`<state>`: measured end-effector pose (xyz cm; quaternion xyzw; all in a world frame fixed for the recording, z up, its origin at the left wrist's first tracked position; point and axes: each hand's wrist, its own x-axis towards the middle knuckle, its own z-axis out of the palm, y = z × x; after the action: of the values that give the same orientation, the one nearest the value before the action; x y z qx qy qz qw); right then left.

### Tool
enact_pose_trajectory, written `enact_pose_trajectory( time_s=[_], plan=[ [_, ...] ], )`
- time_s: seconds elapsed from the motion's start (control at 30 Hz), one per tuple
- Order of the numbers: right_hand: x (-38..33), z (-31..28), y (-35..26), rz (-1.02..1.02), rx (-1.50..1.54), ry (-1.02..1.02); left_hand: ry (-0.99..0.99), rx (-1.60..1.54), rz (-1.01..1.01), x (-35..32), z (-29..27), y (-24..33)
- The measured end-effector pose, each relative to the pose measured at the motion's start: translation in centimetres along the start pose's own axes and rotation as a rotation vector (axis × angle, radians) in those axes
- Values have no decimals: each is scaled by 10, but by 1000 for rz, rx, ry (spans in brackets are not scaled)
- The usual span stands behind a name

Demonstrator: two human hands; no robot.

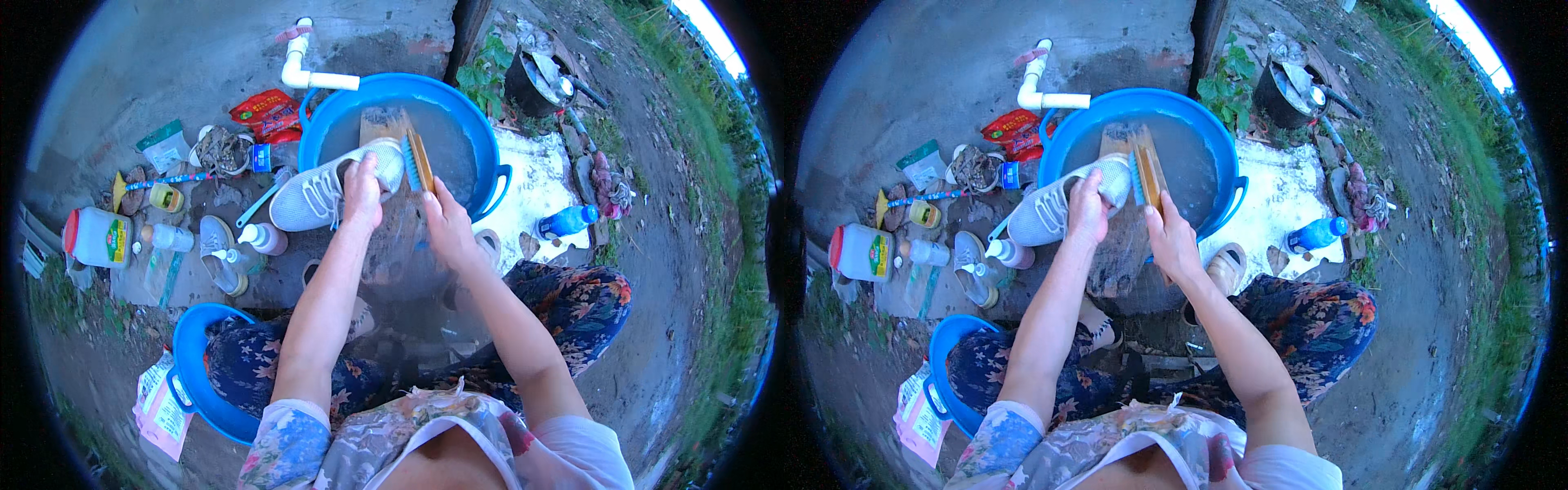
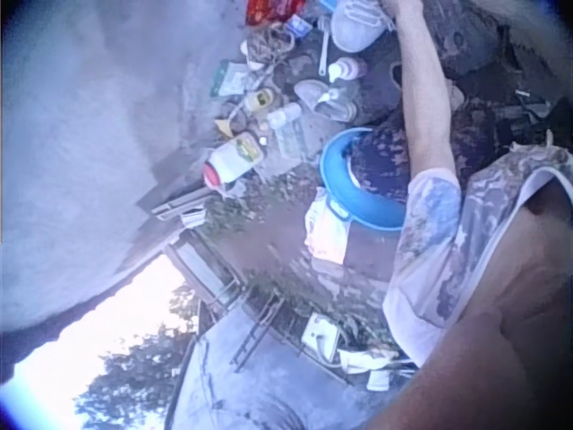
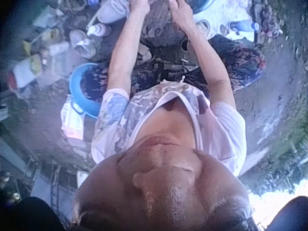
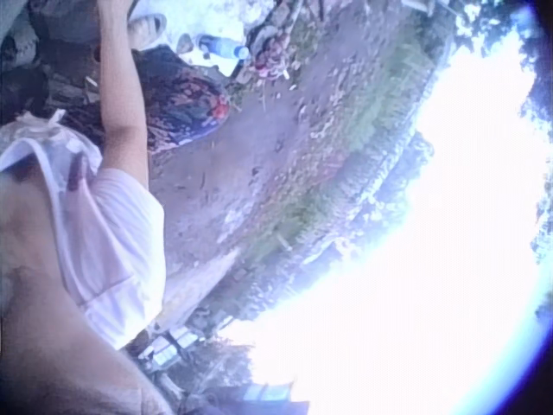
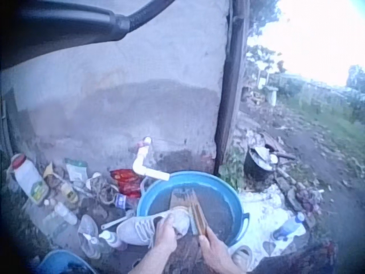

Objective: The person washes a white sneaker by hand using a brush and water from a blue basin. They repeatedly scrub the shoe's upper and sole, rinse it with water from a bottle, and continue scrubbing throughout the clip.

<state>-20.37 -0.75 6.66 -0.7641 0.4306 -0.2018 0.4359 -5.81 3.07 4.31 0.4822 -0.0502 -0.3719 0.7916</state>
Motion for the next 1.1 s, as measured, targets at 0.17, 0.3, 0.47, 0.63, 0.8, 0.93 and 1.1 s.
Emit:
enact_pose_trajectory(
  time_s=[0.17, 0.3, 0.47, 0.63, 0.8, 0.93, 1.1],
  plan=[
    [49, -32, -7, 280, 71, -250, -154, 143, -41, -16, -1, -14],
    [29, -34, 2, -78, -134, -176, -161, 206, -40, -10, -15, -18],
    [36, -31, -4, -99, -328, -133, -224, 732, 250, -19, -19, -52],
    [4, -15, -20, -264, -570, -216, -309, 823, 250, -10, -38, -55],
    [39, -23, -22, -230, -662, -134, -430, 741, 208, -23, -22, -43],
    [2, -7, -48, -350, -732, -315, -468, 928, 327, -38, -33, -38],
    [31, -31, -34, -366, -724, -299, -396, 840, 106, -39, -17, -24]
  ],
)
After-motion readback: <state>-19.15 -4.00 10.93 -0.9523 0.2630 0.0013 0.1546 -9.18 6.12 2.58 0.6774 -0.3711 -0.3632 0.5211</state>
